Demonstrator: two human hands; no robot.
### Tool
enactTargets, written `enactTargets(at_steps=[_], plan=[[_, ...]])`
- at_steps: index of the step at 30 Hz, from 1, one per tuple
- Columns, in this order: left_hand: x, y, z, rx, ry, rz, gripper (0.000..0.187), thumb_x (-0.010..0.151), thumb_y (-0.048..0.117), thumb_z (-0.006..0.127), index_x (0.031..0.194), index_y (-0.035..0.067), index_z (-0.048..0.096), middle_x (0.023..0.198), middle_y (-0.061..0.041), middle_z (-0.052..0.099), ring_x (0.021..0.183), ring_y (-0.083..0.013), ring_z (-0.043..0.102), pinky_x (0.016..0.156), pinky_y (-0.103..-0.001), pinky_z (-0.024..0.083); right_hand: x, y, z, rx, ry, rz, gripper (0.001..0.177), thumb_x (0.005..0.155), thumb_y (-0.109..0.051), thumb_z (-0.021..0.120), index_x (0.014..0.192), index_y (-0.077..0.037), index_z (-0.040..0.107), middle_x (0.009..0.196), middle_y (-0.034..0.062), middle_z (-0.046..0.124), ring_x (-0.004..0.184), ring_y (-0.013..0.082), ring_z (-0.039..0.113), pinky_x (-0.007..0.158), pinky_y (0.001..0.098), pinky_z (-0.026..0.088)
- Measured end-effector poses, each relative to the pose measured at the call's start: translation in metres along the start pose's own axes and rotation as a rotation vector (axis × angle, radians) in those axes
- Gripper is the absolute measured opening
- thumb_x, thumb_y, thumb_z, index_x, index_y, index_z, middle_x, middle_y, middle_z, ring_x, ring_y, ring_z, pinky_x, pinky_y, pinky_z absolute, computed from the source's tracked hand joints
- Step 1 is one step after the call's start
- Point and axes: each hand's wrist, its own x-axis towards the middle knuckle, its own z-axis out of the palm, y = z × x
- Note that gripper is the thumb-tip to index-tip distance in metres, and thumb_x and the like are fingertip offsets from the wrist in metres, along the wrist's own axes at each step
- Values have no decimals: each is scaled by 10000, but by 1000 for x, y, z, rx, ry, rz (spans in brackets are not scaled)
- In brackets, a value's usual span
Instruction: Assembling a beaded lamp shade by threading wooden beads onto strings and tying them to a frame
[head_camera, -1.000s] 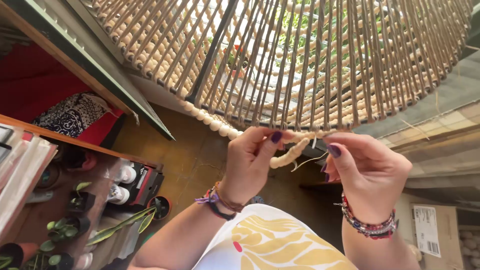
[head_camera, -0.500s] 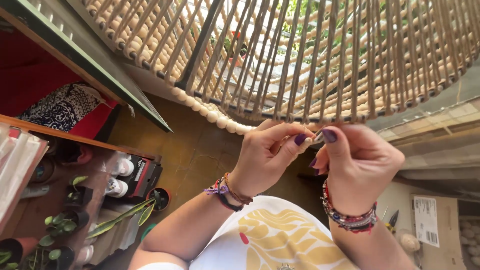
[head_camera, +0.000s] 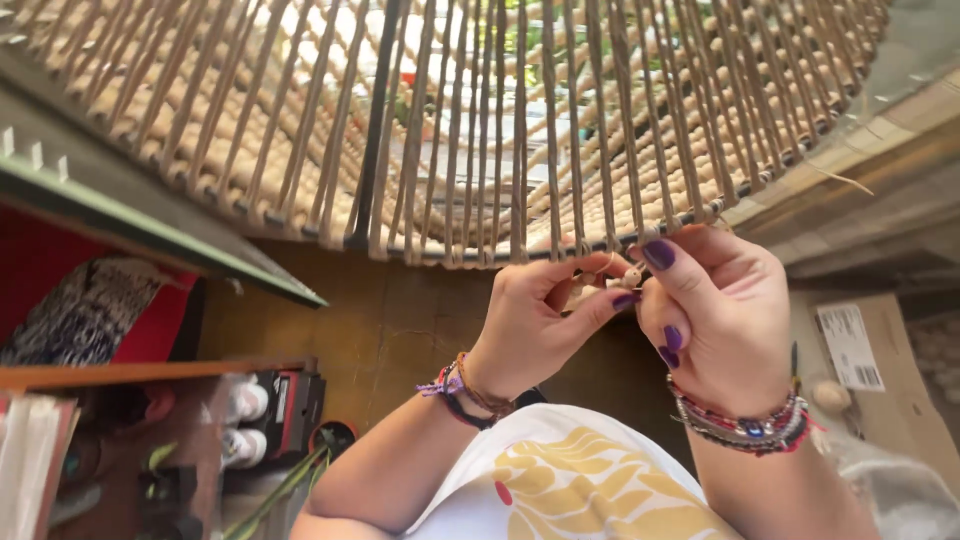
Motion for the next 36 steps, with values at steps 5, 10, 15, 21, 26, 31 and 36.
enactTargets(at_steps=[5, 10, 15, 21, 26, 31, 36], plan=[[1, 4, 6, -268, -90, 5, 218, 958, 191, 738, 1151, 106, 680, 1064, 47, 672, 809, -80, 467, 737, -195, 430, -7, 0, -7, -46, 67, -69, 127, 950, -57, 655, 1045, 24, 679, 413, 45, 398, 318, 83, 346, 339, 218, 287], [3, -5, 19, -567, -97, 19, 385, 887, 92, 792, 1205, 45, 580, 1187, -58, 578, 1006, -130, 690, 908, -252, 637, -14, 2, -15, -102, 128, -76, 69, 945, -63, 671, 980, -4, 666, 420, 50, 441, 324, 73, 366, 328, 216, 319], [7, 5, 5, -172, -44, 197, 288, 927, 283, 742, 1111, 80, 654, 1107, -60, 668, 1047, -209, 688, 956, -328, 580, -21, 1, -16, -112, 105, -95, 111, 942, -83, 683, 1035, -22, 675, 436, 27, 416, 332, 82, 357, 349, 220, 299], [5, 8, 11, -128, -42, 211, 292, 941, 289, 729, 1135, 84, 658, 1104, -71, 666, 1034, -206, 687, 955, -342, 582, -26, 3, -26, -85, 111, -134, 111, 933, -55, 691, 1042, -33, 688, 465, 31, 471, 339, 76, 360, 346, 219, 315], [4, 9, 19, -155, 10, 235, 246, 932, 252, 754, 1095, 82, 683, 1041, -44, 697, 1005, -179, 654, 929, -346, 577, -28, 7, -31, -57, 123, -127, 101, 925, -33, 697, 1026, -31, 688, 539, 40, 541, 350, 76, 355, 347, 229, 310], [-2, 4, 21, -152, 24, 181, 266, 926, 268, 752, 1109, 85, 690, 1115, -82, 686, 1022, -196, 692, 904, -328, 592, -28, 7, -31, -48, 115, -124, 98, 920, -38, 707, 1017, -38, 690, 583, 39, 572, 365, 76, 363, 346, 229, 308], [-11, -3, 25, -133, 57, 215, 310, 938, 241, 766, 1197, 105, 665, 1236, -95, 665, 1266, -204, 617, 1155, -379, 515, -28, 4, -30, -128, 105, -126, 106, 937, -77, 693, 1009, -5, 663, 558, 35, 534, 360, 80, 362, 328, 232, 315]])
